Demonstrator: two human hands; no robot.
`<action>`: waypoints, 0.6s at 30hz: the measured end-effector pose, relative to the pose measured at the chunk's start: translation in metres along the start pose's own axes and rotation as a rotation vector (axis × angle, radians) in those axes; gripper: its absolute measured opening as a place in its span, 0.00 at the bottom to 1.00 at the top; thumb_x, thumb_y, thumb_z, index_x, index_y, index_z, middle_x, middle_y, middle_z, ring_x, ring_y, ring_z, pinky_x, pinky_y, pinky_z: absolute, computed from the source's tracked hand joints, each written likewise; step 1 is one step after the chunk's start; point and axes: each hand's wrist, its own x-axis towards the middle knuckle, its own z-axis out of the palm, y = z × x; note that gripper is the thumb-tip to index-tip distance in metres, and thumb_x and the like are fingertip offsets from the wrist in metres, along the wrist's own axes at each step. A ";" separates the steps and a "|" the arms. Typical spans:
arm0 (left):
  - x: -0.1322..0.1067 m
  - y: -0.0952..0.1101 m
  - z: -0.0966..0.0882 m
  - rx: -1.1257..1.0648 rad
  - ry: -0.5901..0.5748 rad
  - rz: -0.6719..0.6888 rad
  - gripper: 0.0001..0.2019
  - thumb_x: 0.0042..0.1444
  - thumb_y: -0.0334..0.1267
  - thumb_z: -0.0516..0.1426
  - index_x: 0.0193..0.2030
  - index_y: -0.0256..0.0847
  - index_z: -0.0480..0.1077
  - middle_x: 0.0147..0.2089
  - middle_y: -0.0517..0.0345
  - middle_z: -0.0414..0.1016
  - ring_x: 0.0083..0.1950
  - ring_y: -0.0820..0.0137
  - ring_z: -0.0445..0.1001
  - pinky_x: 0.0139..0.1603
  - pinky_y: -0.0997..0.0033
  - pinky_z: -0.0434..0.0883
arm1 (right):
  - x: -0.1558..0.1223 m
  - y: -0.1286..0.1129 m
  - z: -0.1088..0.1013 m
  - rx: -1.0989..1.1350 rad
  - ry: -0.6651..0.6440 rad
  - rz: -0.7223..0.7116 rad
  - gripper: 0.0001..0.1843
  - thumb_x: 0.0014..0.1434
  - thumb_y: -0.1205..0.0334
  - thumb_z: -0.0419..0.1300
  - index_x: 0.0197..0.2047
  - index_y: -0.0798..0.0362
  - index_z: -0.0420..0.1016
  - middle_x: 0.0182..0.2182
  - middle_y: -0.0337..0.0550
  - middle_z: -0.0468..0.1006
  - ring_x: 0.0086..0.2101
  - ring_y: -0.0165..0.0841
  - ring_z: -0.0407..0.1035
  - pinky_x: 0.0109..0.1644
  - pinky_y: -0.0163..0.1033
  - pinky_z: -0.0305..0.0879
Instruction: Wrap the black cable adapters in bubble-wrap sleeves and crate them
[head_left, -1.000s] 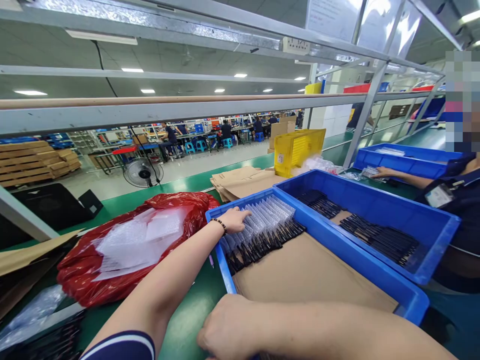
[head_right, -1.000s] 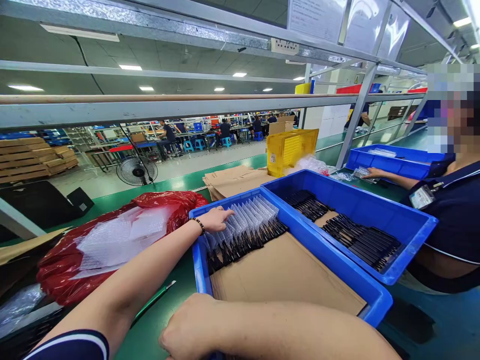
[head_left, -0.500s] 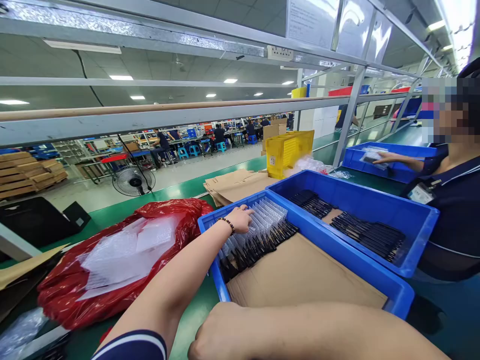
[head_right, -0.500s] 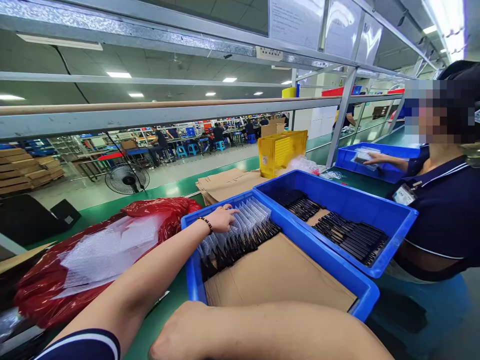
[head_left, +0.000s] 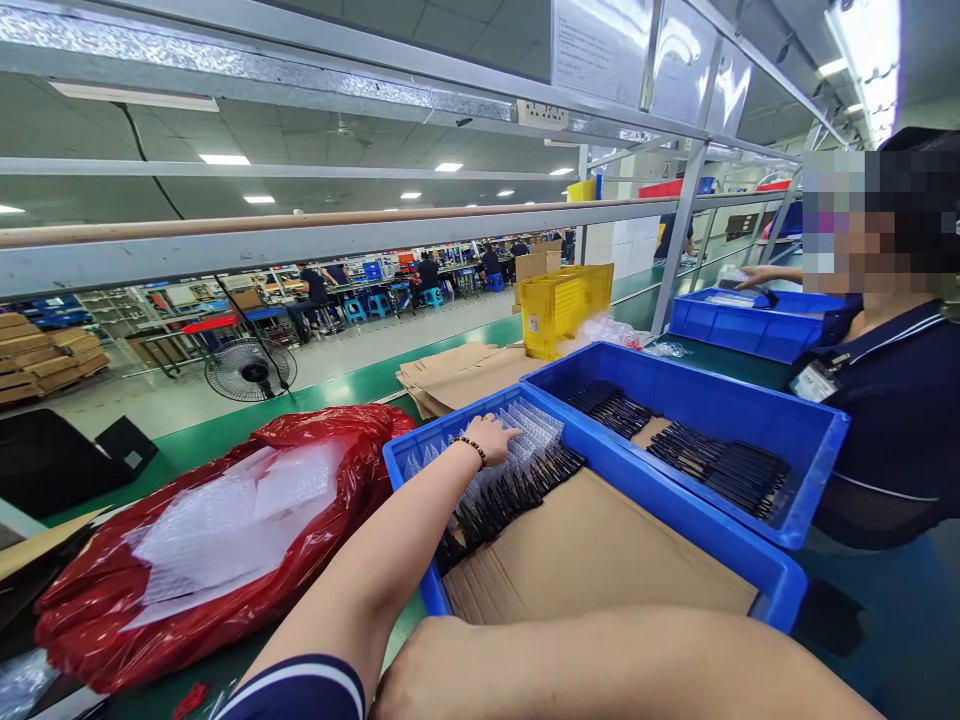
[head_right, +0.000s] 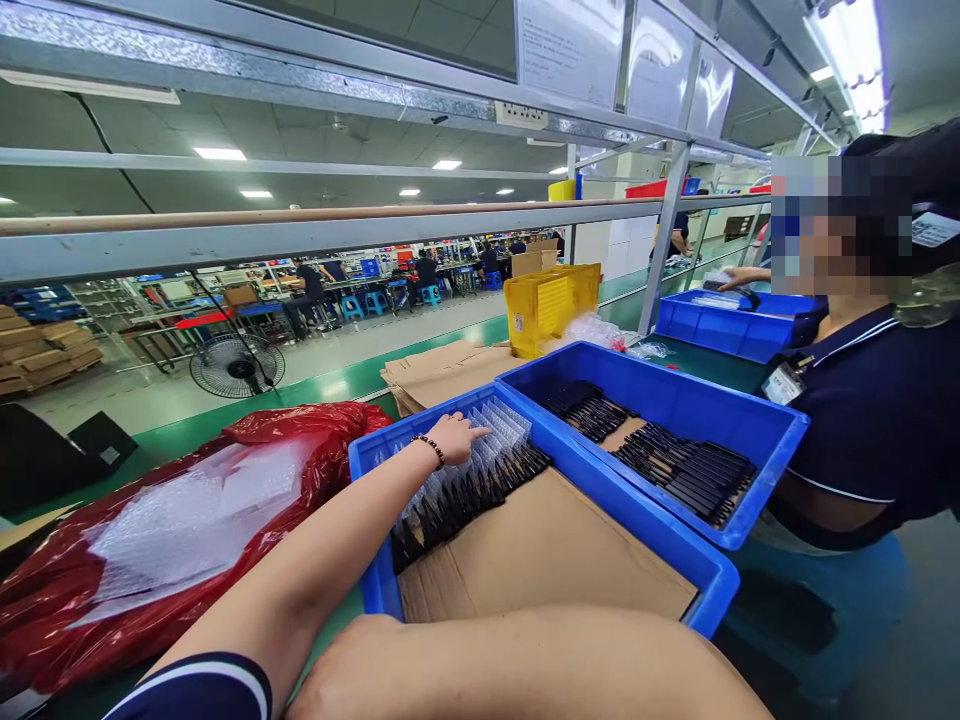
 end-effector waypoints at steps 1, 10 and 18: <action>0.002 0.002 0.000 0.001 0.005 -0.015 0.23 0.50 0.35 0.49 0.55 0.51 0.63 0.47 0.47 0.70 0.51 0.54 0.62 0.46 0.54 0.61 | 0.001 0.001 0.001 0.003 0.003 -0.002 0.09 0.56 0.68 0.52 0.37 0.52 0.73 0.37 0.42 0.79 0.36 0.33 0.73 0.18 0.33 0.58; 0.014 0.014 -0.002 0.033 0.083 0.120 0.17 0.49 0.32 0.50 0.45 0.43 0.70 0.66 0.58 0.50 0.65 0.52 0.45 0.56 0.51 0.54 | 0.008 0.005 0.008 0.072 0.071 -0.004 0.11 0.51 0.69 0.56 0.39 0.54 0.73 0.40 0.44 0.78 0.36 0.33 0.72 0.18 0.32 0.58; 0.021 0.013 -0.004 0.049 0.119 0.218 0.15 0.46 0.30 0.53 0.40 0.46 0.73 0.60 0.58 0.64 0.64 0.54 0.50 0.55 0.52 0.57 | 0.016 0.010 0.015 0.086 0.080 -0.006 0.05 0.52 0.67 0.55 0.31 0.51 0.73 0.45 0.42 0.76 0.36 0.32 0.72 0.22 0.31 0.62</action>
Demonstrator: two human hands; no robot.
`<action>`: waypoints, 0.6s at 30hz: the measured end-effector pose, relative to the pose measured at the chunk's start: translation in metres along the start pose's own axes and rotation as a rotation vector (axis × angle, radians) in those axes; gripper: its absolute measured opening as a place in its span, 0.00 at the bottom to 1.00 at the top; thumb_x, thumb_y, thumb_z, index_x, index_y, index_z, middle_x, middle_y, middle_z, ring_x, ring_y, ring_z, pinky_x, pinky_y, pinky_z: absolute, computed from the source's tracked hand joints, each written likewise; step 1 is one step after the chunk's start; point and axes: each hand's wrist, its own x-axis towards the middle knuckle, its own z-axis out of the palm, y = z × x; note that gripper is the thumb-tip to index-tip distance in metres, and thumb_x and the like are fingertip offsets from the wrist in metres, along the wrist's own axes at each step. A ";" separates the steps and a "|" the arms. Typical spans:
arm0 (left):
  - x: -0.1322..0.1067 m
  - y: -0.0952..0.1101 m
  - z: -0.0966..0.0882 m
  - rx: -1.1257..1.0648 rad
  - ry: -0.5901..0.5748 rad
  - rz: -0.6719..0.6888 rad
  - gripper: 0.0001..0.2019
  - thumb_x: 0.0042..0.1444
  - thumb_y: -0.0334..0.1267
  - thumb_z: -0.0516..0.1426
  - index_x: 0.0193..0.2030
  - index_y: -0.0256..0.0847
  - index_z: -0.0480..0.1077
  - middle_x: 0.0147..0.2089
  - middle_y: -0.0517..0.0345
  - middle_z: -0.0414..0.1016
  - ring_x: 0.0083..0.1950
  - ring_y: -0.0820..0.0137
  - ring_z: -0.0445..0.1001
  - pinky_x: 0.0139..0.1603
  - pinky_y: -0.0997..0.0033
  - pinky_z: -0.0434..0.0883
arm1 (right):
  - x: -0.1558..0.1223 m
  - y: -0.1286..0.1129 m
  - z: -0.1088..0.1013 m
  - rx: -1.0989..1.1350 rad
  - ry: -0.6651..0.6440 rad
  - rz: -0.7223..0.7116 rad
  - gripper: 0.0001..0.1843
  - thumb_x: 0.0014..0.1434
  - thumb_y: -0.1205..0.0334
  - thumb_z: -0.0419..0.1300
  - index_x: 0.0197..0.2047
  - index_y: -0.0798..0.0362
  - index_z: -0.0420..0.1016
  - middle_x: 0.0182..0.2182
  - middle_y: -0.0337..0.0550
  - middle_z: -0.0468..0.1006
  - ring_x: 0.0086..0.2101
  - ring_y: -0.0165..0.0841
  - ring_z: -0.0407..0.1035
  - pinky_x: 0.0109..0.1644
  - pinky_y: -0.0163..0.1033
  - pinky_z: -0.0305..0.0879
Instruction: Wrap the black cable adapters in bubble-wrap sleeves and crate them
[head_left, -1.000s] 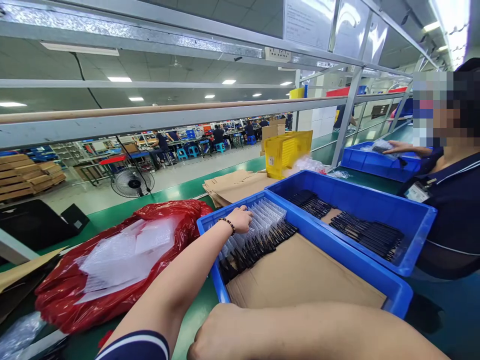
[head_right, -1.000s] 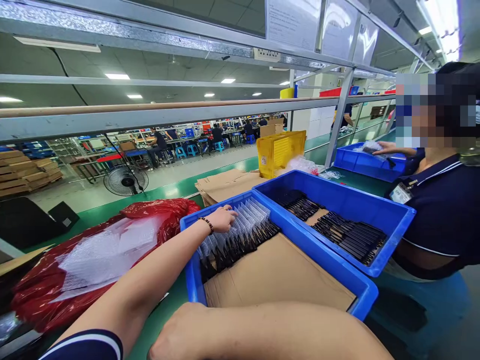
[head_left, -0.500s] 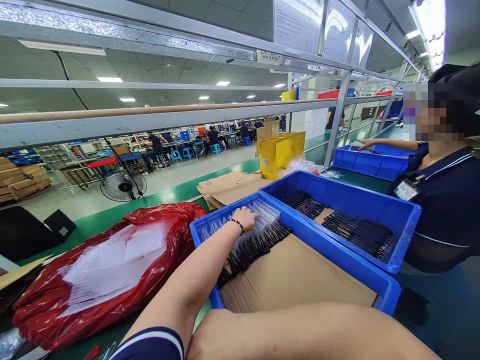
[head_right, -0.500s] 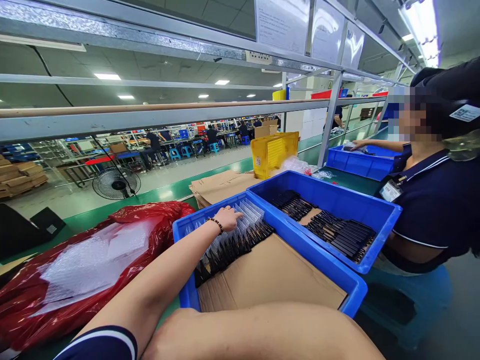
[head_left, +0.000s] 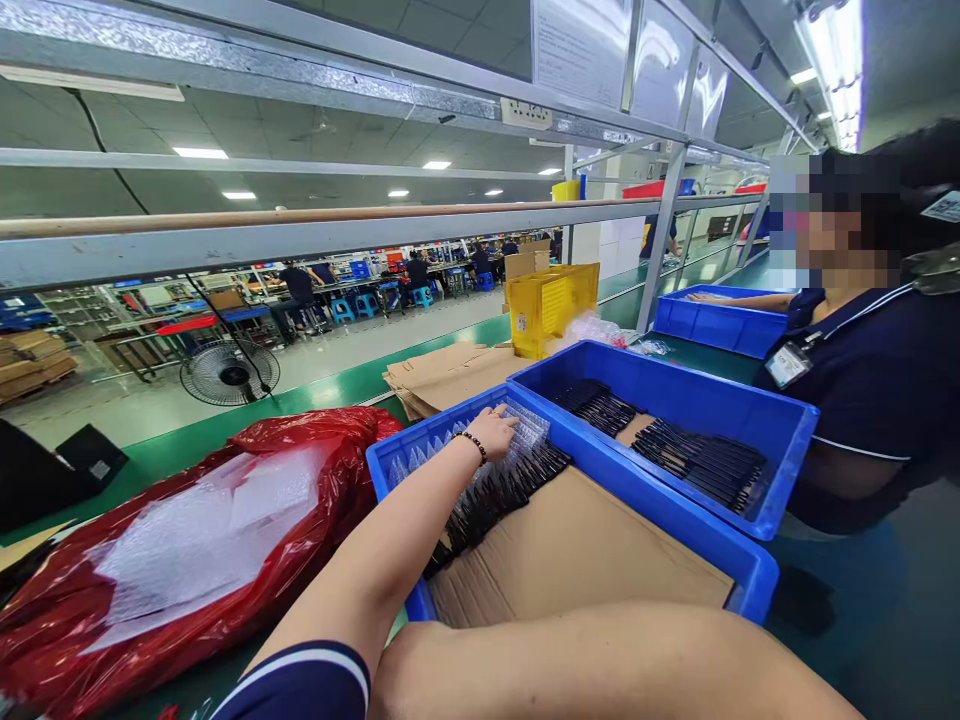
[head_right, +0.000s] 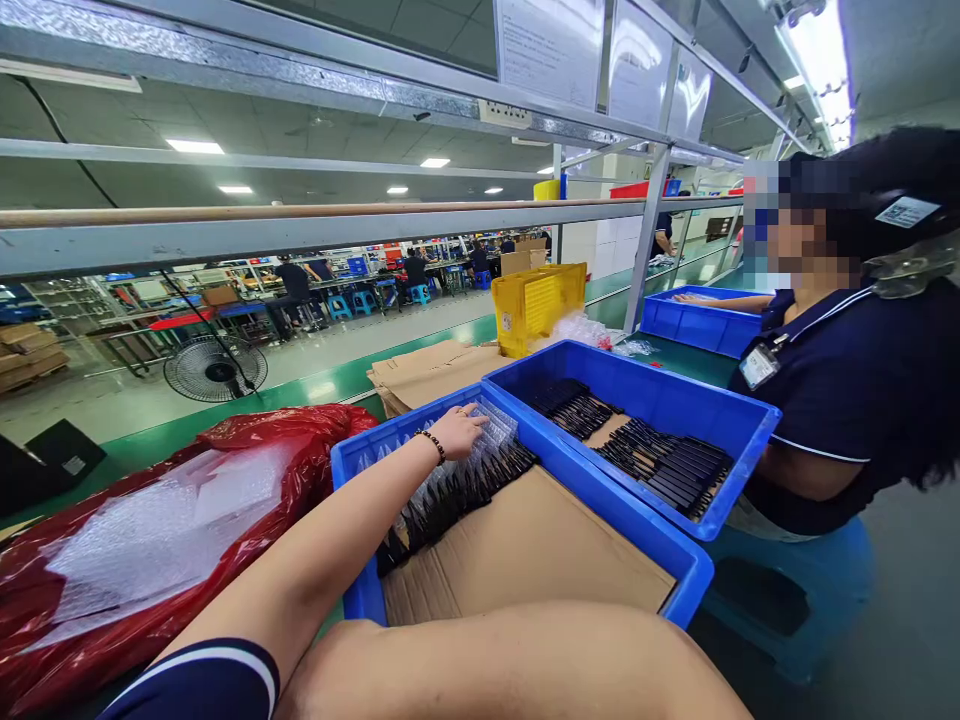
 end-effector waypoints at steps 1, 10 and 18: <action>-0.001 0.000 -0.003 0.000 0.024 -0.004 0.15 0.46 0.30 0.53 0.40 0.45 0.73 0.60 0.57 0.64 0.64 0.54 0.51 0.56 0.52 0.56 | 0.001 0.000 0.000 -0.008 -0.019 -0.008 0.06 0.52 0.67 0.55 0.31 0.51 0.73 0.42 0.42 0.77 0.35 0.32 0.72 0.22 0.31 0.62; -0.079 0.001 -0.057 -0.007 0.341 -0.096 0.15 0.50 0.30 0.49 0.45 0.41 0.69 0.61 0.52 0.58 0.65 0.58 0.45 0.64 0.53 0.43 | -0.009 -0.012 0.000 -0.107 -0.028 0.044 0.18 0.56 0.52 0.49 0.32 0.53 0.74 0.30 0.47 0.79 0.30 0.36 0.73 0.21 0.36 0.64; -0.264 -0.012 -0.065 -0.023 0.395 -0.413 0.14 0.51 0.31 0.48 0.41 0.43 0.70 0.57 0.58 0.63 0.65 0.60 0.46 0.63 0.51 0.45 | -0.014 -0.015 0.008 -0.120 0.067 0.075 0.17 0.56 0.53 0.50 0.35 0.55 0.74 0.32 0.47 0.78 0.33 0.37 0.72 0.31 0.37 0.63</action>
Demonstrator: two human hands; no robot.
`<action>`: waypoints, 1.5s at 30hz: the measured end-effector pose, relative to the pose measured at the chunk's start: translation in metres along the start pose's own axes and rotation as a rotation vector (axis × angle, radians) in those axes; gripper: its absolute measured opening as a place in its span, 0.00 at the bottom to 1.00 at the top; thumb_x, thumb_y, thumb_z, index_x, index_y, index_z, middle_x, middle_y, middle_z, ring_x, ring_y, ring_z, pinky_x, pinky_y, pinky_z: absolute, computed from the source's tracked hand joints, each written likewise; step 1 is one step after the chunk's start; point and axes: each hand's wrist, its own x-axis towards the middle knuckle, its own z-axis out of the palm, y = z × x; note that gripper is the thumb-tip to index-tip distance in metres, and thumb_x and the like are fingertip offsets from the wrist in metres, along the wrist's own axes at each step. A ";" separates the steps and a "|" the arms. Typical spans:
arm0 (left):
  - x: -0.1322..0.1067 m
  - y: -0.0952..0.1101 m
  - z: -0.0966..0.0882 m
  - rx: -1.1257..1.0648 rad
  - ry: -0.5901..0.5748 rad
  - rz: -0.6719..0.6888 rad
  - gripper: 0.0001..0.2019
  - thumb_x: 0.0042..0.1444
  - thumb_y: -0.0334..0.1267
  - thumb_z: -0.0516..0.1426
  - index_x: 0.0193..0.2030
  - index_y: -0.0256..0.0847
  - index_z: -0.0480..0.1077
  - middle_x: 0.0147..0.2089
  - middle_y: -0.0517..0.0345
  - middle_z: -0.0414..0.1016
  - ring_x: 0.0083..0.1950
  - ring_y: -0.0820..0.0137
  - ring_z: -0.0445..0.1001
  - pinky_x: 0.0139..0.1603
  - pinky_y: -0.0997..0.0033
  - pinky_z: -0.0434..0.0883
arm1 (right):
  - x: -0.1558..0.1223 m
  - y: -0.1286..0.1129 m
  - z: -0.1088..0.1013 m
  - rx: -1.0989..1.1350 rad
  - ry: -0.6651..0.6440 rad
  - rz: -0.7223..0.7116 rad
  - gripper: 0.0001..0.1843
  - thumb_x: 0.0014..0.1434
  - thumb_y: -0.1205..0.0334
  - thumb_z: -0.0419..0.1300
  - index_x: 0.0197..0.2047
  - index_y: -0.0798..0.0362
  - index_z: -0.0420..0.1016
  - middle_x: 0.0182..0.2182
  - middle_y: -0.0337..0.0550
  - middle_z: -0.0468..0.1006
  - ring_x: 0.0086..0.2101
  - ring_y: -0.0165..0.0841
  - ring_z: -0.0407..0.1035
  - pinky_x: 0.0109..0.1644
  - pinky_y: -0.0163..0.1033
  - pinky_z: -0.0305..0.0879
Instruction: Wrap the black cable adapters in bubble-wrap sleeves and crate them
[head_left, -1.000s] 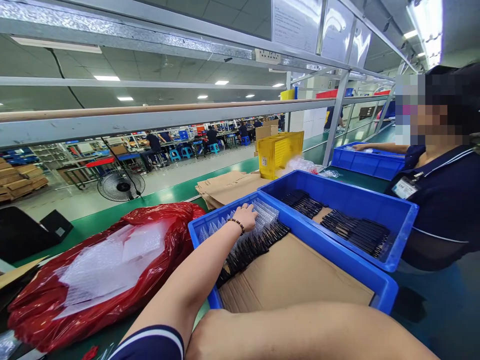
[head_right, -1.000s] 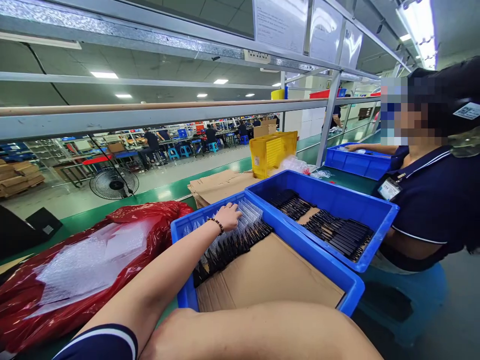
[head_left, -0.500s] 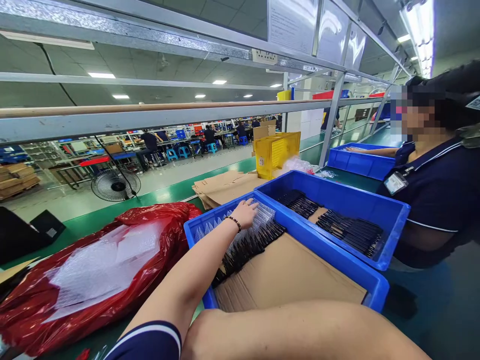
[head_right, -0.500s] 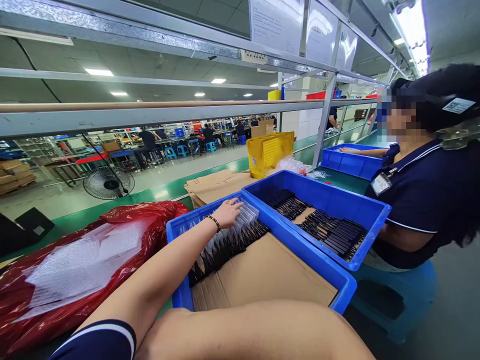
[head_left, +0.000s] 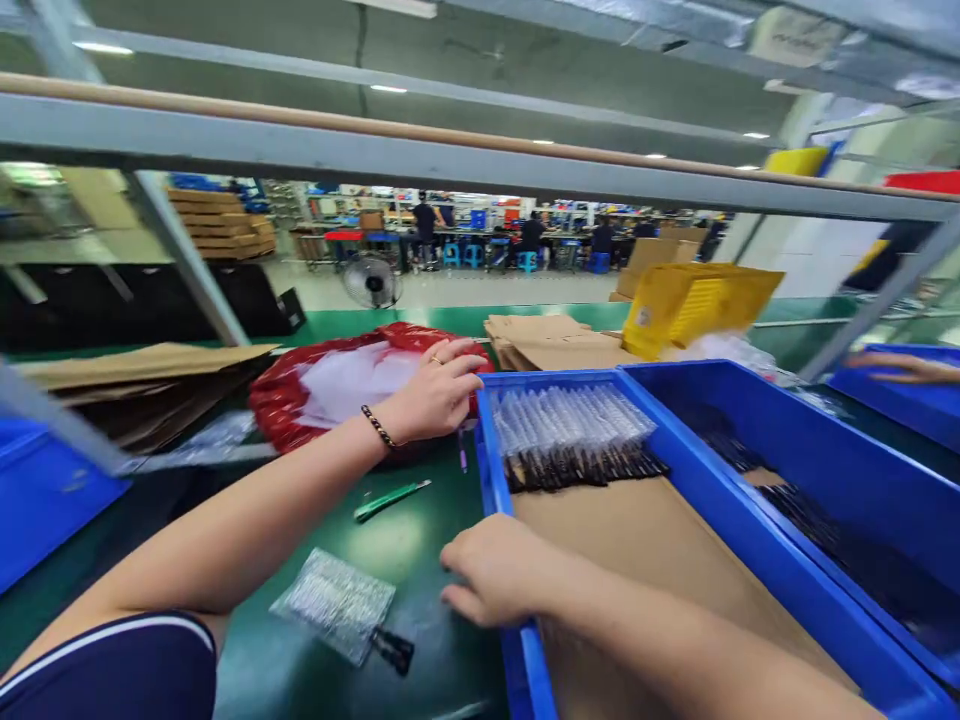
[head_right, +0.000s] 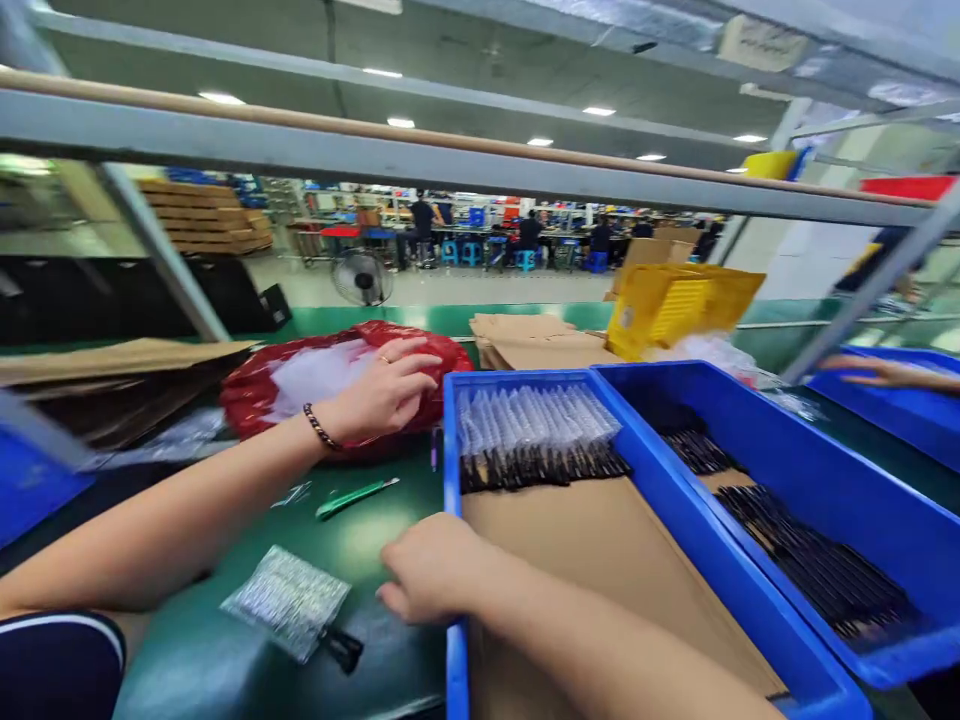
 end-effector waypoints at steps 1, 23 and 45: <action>-0.021 -0.012 -0.009 0.001 0.020 -0.073 0.14 0.51 0.31 0.48 0.40 0.42 0.70 0.56 0.58 0.64 0.65 0.60 0.46 0.63 0.52 0.47 | 0.000 0.000 0.001 0.007 0.000 0.000 0.16 0.56 0.53 0.50 0.35 0.55 0.73 0.32 0.47 0.78 0.33 0.37 0.72 0.32 0.37 0.62; -0.332 0.057 0.045 -0.493 -0.399 0.089 0.01 0.43 0.33 0.55 0.25 0.40 0.67 0.26 0.57 0.73 0.26 0.69 0.68 0.26 0.72 0.64 | 0.119 -0.056 0.025 0.230 -0.264 0.287 0.11 0.52 0.60 0.54 0.34 0.52 0.75 0.32 0.44 0.77 0.33 0.34 0.69 0.32 0.34 0.57; -0.343 0.021 0.064 -1.068 -0.334 -0.228 0.13 0.46 0.26 0.50 0.34 0.40 0.73 0.33 0.58 0.75 0.34 0.73 0.71 0.37 0.77 0.67 | 0.135 -0.073 0.058 -0.172 0.020 1.038 0.10 0.58 0.69 0.48 0.38 0.58 0.70 0.33 0.52 0.77 0.36 0.37 0.72 0.35 0.35 0.60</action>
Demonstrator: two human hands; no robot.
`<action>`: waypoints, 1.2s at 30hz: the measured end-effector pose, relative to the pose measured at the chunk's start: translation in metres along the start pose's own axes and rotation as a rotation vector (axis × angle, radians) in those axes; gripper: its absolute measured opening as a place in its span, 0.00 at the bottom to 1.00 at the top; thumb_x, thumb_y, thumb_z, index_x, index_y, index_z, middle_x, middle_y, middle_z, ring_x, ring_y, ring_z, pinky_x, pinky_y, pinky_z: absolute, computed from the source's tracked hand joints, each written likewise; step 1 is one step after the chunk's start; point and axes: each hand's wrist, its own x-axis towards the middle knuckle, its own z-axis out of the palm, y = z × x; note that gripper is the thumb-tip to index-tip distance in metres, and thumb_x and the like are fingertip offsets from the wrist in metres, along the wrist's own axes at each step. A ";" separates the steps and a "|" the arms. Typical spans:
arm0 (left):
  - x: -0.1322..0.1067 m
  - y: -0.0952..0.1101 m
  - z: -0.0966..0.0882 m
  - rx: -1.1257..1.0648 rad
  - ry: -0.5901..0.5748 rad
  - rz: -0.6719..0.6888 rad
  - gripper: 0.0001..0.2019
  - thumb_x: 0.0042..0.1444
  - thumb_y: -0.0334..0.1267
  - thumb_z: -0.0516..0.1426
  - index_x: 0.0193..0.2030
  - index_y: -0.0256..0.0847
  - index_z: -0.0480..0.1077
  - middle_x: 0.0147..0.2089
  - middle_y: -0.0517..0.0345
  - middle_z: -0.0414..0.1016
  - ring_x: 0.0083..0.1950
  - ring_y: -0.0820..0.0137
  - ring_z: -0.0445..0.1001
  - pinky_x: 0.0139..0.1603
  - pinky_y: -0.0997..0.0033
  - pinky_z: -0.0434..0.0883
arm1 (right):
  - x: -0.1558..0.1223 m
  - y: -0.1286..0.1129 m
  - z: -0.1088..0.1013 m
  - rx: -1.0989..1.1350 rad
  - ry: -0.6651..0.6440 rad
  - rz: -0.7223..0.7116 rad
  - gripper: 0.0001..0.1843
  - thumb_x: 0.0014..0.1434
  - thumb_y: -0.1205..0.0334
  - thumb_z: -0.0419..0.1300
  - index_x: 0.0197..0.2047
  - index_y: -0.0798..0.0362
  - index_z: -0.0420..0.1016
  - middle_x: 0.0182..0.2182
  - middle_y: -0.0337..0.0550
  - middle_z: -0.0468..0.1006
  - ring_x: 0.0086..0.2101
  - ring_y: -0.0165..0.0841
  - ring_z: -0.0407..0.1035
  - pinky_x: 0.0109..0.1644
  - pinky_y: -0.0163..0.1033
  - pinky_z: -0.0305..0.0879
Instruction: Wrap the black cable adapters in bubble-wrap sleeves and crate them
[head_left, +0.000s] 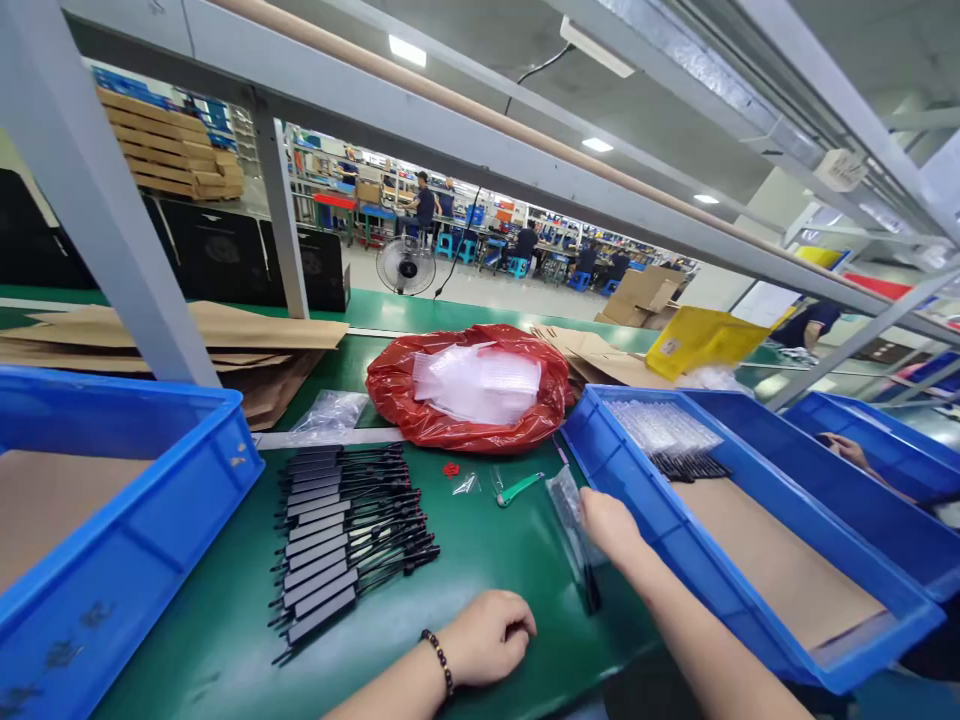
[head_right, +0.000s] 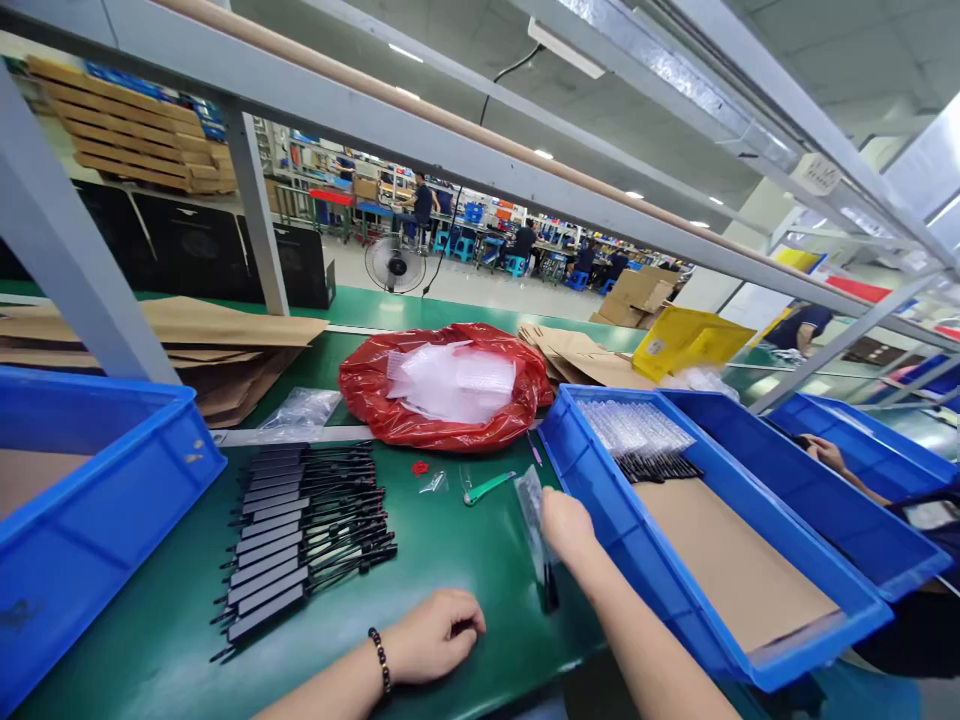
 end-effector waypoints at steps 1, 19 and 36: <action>0.001 0.000 -0.001 -0.008 0.002 -0.013 0.13 0.46 0.26 0.49 0.34 0.40 0.73 0.33 0.58 0.75 0.34 0.73 0.71 0.37 0.77 0.67 | 0.007 0.008 0.002 -0.014 0.013 0.038 0.12 0.58 0.72 0.46 0.39 0.60 0.69 0.34 0.55 0.76 0.36 0.38 0.72 0.36 0.36 0.61; 0.003 -0.002 0.000 -0.013 -0.008 -0.060 0.13 0.46 0.26 0.50 0.34 0.41 0.73 0.31 0.60 0.74 0.31 0.74 0.69 0.35 0.78 0.66 | 0.048 0.033 0.013 -0.058 0.267 0.097 0.13 0.59 0.73 0.44 0.41 0.59 0.67 0.39 0.56 0.72 0.41 0.39 0.67 0.40 0.38 0.60; 0.004 -0.004 0.007 0.106 -0.011 0.005 0.11 0.47 0.26 0.51 0.33 0.40 0.72 0.29 0.60 0.74 0.31 0.74 0.70 0.35 0.80 0.68 | 0.059 -0.054 0.048 0.276 -0.050 -0.033 0.13 0.60 0.64 0.44 0.46 0.58 0.60 0.39 0.56 0.75 0.38 0.40 0.72 0.36 0.40 0.61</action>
